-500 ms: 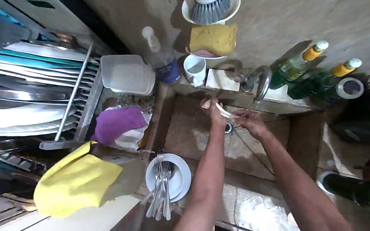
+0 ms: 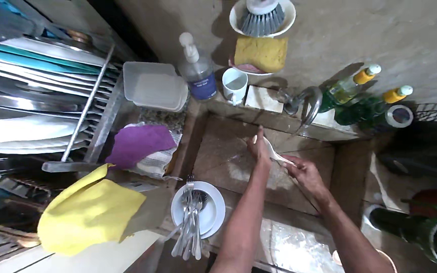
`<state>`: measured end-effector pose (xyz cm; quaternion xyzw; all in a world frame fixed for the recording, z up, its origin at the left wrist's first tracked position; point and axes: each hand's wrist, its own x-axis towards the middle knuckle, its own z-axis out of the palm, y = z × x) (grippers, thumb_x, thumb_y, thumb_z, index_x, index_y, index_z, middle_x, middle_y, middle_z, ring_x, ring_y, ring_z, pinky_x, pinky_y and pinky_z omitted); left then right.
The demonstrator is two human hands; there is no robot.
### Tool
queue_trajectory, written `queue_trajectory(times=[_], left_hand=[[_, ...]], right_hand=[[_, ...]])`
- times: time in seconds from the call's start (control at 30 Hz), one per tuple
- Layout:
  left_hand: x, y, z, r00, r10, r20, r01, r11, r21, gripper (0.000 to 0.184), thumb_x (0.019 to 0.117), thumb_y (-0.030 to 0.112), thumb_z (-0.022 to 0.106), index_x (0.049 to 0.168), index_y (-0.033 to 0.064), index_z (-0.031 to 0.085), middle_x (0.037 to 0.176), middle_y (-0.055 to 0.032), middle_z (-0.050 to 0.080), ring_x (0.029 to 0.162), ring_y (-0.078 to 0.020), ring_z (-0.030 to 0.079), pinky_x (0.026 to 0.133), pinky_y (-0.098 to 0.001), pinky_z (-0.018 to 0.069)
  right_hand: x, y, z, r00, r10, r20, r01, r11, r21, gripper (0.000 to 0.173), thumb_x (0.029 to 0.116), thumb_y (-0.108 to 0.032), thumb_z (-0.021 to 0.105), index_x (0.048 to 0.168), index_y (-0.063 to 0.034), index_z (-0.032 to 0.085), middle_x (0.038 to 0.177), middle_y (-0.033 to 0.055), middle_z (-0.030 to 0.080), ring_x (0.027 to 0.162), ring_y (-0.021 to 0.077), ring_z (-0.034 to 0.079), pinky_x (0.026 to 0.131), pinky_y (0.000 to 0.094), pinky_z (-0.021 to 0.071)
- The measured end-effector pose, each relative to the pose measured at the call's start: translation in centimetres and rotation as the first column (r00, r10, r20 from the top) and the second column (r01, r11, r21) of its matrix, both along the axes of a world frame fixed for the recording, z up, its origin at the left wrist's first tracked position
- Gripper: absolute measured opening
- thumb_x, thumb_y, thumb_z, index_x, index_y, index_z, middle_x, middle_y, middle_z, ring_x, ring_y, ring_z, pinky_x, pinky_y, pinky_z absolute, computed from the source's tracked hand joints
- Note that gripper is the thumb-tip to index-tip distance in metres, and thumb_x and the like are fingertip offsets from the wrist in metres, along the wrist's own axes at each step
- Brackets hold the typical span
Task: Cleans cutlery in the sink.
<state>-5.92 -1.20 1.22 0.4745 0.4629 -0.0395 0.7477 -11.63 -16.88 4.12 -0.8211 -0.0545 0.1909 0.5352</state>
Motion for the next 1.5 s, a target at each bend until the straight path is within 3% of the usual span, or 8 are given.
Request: queue_trajectory(times=[0.2,0.43,0.67,0.8,0.97,1.17,1.3,1.5], left_hand=[[-2.1,12.5,6.0,0.915,-0.169,0.365,-0.054,0.847,0.528,0.042,0.0994,0.002,0.056,0.142,0.0005,0.055,0.135,-0.0193,0.063,0.12,-0.0271,0.063,0.101,-0.0452,0.054],[2.3,32.0,14.9,0.917,-0.099,0.387,-0.197,0.731,0.654,0.04,0.0974,0.007,0.062,0.137,0.0036,0.059,0.127,-0.0166,0.065,0.108,-0.0249,0.069,0.086,-0.0451,0.0615],[5.6,39.8,15.9,0.961,-0.273,-0.045,0.186,0.518,0.835,0.054,0.0927,0.014,0.065,0.145,0.0097,0.054,0.139,-0.0195,0.06,0.122,-0.0357,0.062,0.095,-0.0595,0.0538],[4.2,41.0,16.4,0.952,-0.302,-0.043,0.17,0.408,0.897,0.055,0.0925,0.018,0.067,0.145,0.0074,0.054,0.141,-0.0163,0.06,0.129,-0.0259,0.059,0.109,-0.0444,0.0483],[-2.3,38.0,13.9,0.886,-0.413,0.211,-0.085,0.302,0.95,0.016,0.0923,0.017,0.066,0.089,0.0012,0.067,0.08,-0.0057,0.065,0.071,-0.0109,0.063,0.065,-0.0303,0.0532],[-21.5,25.7,15.2,0.725,-0.656,-0.208,0.485,0.274,0.83,0.045,0.104,0.029,0.059,0.143,0.0077,0.054,0.132,-0.0143,0.064,0.106,-0.0223,0.068,0.086,-0.0409,0.0599],[-29.2,23.6,10.5,0.69,-0.527,-0.496,0.671,0.209,0.711,0.066,0.0929,0.05,0.071,0.142,0.0081,0.055,0.129,-0.0171,0.065,0.109,-0.0339,0.066,0.09,-0.0586,0.0555],[-31.0,21.4,6.6,0.745,-0.388,-0.543,0.616,0.087,0.783,0.051,0.0941,0.054,0.068,0.113,0.0066,0.074,0.12,-0.0198,0.064,0.104,-0.0384,0.065,0.084,-0.0599,0.0544]], right_hand=[[2.1,10.7,4.3,0.98,-0.077,-0.183,0.149,0.893,0.424,0.026,0.1019,-0.011,0.058,0.125,-0.0033,0.065,0.086,0.0044,0.067,0.061,0.0083,0.055,0.057,0.0253,0.0489],[7.5,26.5,10.2,0.972,0.093,-0.215,0.054,0.805,0.591,0.03,0.1074,-0.018,0.052,0.134,-0.0046,0.059,0.104,0.0087,0.07,0.071,0.0121,0.063,0.063,0.028,0.0552],[11.6,35.5,11.5,0.934,0.015,-0.357,0.202,0.802,0.562,0.03,0.1068,-0.014,0.054,0.134,-0.0013,0.056,0.105,0.0122,0.069,0.077,0.0138,0.068,0.068,0.028,0.058],[13.0,36.6,10.8,0.942,0.082,-0.326,0.102,0.855,0.508,0.043,0.1064,-0.006,0.051,0.148,-0.0059,0.044,0.121,0.0178,0.065,0.089,0.0233,0.072,0.075,0.036,0.0624],[12.0,34.4,9.7,0.977,0.141,-0.162,-0.104,0.971,0.215,0.027,0.1056,-0.011,0.056,0.126,0.0067,0.059,0.106,0.0193,0.068,0.081,0.0197,0.073,0.072,0.0316,0.0639],[9.5,29.7,7.6,0.983,0.049,-0.174,-0.005,0.97,0.245,0.026,0.1046,-0.014,0.059,0.122,0.006,0.063,0.107,0.0175,0.071,0.085,0.0224,0.075,0.076,0.0351,0.066],[4.1,23.2,5.4,0.956,0.047,-0.29,0.059,0.937,0.346,0.042,0.1033,-0.013,0.06,0.142,-0.0018,0.049,0.124,0.0154,0.066,0.096,0.0253,0.073,0.077,0.0406,0.0652],[-4.5,17.5,2.1,0.942,0.05,-0.332,0.027,0.975,0.222,0.029,0.1053,-0.021,0.056,0.126,-0.0023,0.064,0.106,0.0098,0.072,0.08,0.0169,0.068,0.069,0.0356,0.0584]])
